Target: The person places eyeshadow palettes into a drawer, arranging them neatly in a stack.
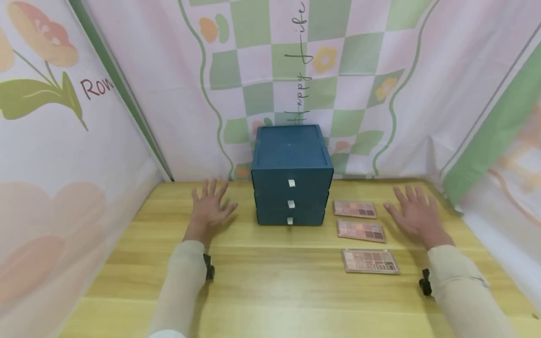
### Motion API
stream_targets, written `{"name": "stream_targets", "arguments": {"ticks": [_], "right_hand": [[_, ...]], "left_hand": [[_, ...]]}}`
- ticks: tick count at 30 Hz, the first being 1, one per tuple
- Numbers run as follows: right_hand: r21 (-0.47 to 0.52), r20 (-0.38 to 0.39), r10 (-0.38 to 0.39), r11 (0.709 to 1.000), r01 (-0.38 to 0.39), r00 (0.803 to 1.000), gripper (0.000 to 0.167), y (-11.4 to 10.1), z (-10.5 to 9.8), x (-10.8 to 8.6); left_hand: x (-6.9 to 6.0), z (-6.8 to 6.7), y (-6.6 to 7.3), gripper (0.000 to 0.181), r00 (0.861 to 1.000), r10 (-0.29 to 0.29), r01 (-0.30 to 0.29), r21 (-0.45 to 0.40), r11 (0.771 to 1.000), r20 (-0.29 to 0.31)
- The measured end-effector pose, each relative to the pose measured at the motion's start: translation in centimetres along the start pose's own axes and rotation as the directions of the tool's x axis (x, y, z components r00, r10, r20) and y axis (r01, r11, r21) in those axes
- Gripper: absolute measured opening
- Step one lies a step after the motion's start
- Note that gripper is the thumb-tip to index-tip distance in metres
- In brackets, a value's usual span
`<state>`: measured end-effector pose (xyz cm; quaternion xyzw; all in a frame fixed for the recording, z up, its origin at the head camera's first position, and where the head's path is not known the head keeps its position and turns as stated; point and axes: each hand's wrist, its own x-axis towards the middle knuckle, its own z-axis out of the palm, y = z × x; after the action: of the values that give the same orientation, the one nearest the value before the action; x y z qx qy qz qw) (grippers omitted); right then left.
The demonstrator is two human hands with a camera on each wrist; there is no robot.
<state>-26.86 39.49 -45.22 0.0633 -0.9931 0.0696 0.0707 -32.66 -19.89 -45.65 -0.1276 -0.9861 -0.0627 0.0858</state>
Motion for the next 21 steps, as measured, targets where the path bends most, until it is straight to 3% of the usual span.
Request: {"name": "stream_targets", "arguments": {"ticks": [4, 8, 10, 12, 13, 14, 16, 19, 21], "right_hand": [[-0.005, -0.042, -0.011, 1.000, 0.010, 0.999, 0.079, -1.1, -1.0, 0.1], [0.010, -0.071, -0.044, 0.999, 0.045, 0.996, 0.079, -2.6, -2.1, -0.3], [0.029, -0.073, -0.061, 0.998, 0.064, 0.995, 0.078, -3.5, -2.7, -0.6], [0.062, -0.076, -0.067, 0.995, 0.072, 0.995, 0.078, -4.4, -3.3, -1.0], [0.082, -0.074, -0.070, 0.994, 0.076, 0.995, 0.078, -5.0, -3.7, -1.2], [0.107, -0.072, -0.073, 0.991, 0.080, 0.995, 0.078, -5.5, -4.0, -1.4], [0.161, -0.069, -0.079, 0.983, 0.089, 0.994, 0.078, -6.7, -4.6, -1.8], [0.237, -0.065, -0.090, 0.966, 0.103, 0.994, 0.078, -8.5, -5.5, -2.3], [0.271, -0.061, -0.096, 0.956, 0.109, 0.994, 0.076, -9.7, -6.1, -2.7]], "left_hand": [[0.2, -1.0, 0.7, 0.084, 1.000, 0.009, -0.010, -0.007, 1.000, -0.023], [0.4, -2.2, 1.9, 0.082, 0.995, 0.027, -0.038, -0.107, 0.994, -0.097], [0.6, -2.8, 2.7, 0.080, 0.989, 0.030, -0.060, -0.206, 0.977, -0.145], [0.8, -3.5, 3.7, 0.078, 0.982, 0.020, -0.083, -0.333, 0.939, -0.188], [0.9, -3.9, 4.2, 0.077, 0.980, 0.013, -0.096, -0.412, 0.906, -0.199], [1.1, -4.2, 4.7, 0.076, 0.979, 0.008, -0.113, -0.502, 0.858, -0.206], [1.4, -5.0, 5.7, 0.075, 0.980, 0.004, -0.139, -0.666, 0.733, -0.200], [1.9, -6.1, 6.9, 0.072, 0.982, 0.024, -0.174, -0.839, 0.516, -0.189], [2.2, -6.8, 7.5, 0.070, 0.983, 0.037, -0.181, -0.893, 0.412, -0.182]]}}
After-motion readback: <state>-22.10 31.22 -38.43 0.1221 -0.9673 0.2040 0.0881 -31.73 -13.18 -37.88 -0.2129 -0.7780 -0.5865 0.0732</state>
